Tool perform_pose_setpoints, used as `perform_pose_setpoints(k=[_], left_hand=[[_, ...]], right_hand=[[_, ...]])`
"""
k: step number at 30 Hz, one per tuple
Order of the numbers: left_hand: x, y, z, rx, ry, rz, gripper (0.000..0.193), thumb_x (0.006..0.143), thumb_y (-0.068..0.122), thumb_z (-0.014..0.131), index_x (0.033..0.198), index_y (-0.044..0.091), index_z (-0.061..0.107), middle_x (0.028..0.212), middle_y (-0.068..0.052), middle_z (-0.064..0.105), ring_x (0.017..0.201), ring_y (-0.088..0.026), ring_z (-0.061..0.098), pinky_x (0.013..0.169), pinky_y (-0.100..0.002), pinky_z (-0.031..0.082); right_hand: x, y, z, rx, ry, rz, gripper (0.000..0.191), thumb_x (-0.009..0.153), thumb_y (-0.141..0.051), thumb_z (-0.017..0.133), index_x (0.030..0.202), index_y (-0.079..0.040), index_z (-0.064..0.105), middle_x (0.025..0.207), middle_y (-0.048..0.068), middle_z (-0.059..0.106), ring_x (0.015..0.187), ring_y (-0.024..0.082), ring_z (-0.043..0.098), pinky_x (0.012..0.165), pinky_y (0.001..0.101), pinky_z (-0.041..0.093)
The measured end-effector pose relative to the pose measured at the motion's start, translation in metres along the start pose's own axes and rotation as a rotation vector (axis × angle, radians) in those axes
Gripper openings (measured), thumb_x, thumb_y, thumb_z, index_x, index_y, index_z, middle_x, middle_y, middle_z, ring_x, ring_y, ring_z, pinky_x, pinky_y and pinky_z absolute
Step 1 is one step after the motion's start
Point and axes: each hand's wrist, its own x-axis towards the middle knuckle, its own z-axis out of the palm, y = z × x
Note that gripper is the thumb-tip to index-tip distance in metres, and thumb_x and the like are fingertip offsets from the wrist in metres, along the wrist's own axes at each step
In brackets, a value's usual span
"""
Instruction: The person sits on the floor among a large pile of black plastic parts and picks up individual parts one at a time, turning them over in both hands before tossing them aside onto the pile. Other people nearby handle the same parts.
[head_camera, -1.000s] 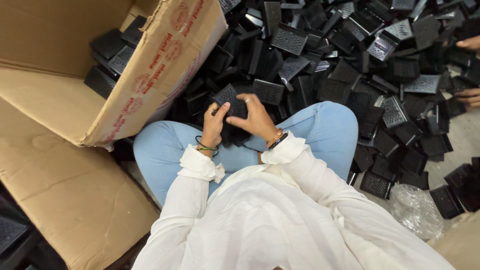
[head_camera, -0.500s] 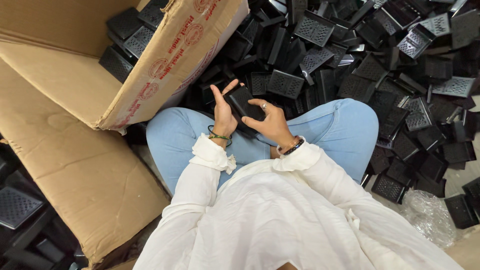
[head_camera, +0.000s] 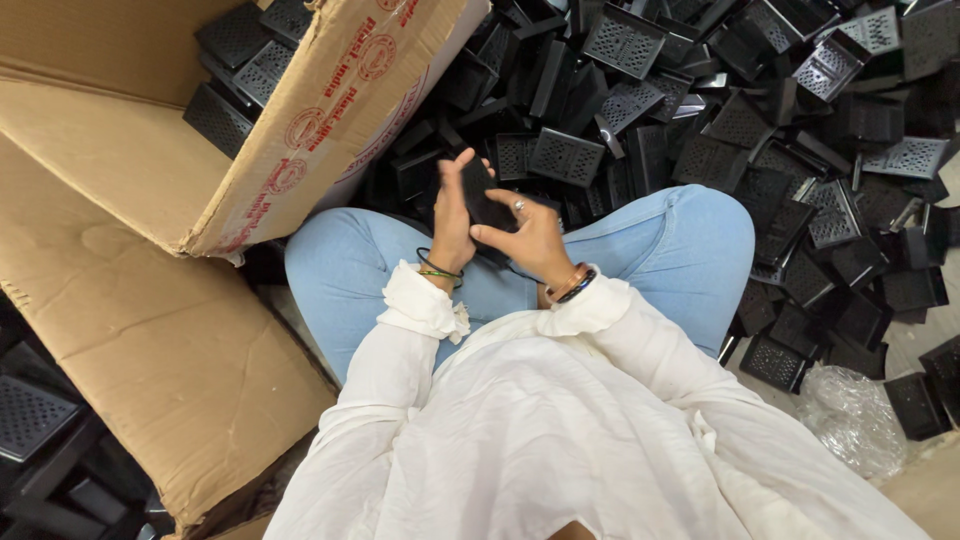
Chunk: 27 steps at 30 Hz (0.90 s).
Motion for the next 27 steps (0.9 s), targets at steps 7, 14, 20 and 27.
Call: perform_pose_setpoints(k=[7, 14, 20, 27], left_hand=[[-0.007, 0.021, -0.003, -0.19, -0.108, -0.002, 0.05, 0.104, 0.019, 0.061, 0.148, 0.001, 0.047, 0.126, -0.012, 0.064, 0.114, -0.021, 0.065, 0.099, -0.036, 0.056], [-0.017, 0.037, 0.01, -0.062, -0.145, -0.069, 0.046, 0.105, 0.024, 0.06, 0.143, 0.0, 0.051, 0.126, -0.012, 0.066, 0.113, -0.02, 0.066, 0.1, -0.036, 0.056], [-0.047, 0.044, 0.034, 0.471, -0.203, 0.085, 0.039, 0.095, 0.01, 0.076, 0.127, -0.004, 0.059, 0.121, -0.008, 0.071, 0.109, -0.014, 0.068, 0.097, -0.032, 0.057], [-0.016, 0.211, 0.083, 1.081, -0.045, 0.997, 0.029, 0.1, 0.011, 0.087, 0.113, -0.003, 0.065, 0.105, -0.01, 0.074, 0.093, -0.019, 0.068, 0.085, -0.036, 0.058]], right_hand=[[0.0, 0.016, -0.004, 0.521, -0.143, 0.073, 0.045, 0.099, -0.011, 0.069, 0.14, 0.003, 0.057, 0.13, 0.013, 0.068, 0.117, 0.016, 0.065, 0.101, 0.0311, 0.054], [0.01, 0.031, -0.031, 0.79, -0.153, 0.347, 0.035, 0.098, -0.006, 0.069, 0.129, 0.007, 0.061, 0.12, 0.013, 0.069, 0.105, 0.02, 0.071, 0.093, 0.0386, 0.061], [0.009, 0.029, -0.045, 0.687, -0.106, 0.186, 0.037, 0.097, -0.008, 0.07, 0.13, 0.005, 0.061, 0.119, 0.014, 0.072, 0.107, 0.02, 0.071, 0.094, 0.0347, 0.061], [0.045, 0.029, -0.102, -0.494, 0.136, -0.3, 0.053, 0.089, -0.018, 0.086, 0.134, 0.001, 0.064, 0.127, 0.014, 0.071, 0.116, 0.025, 0.07, 0.101, 0.0409, 0.054]])
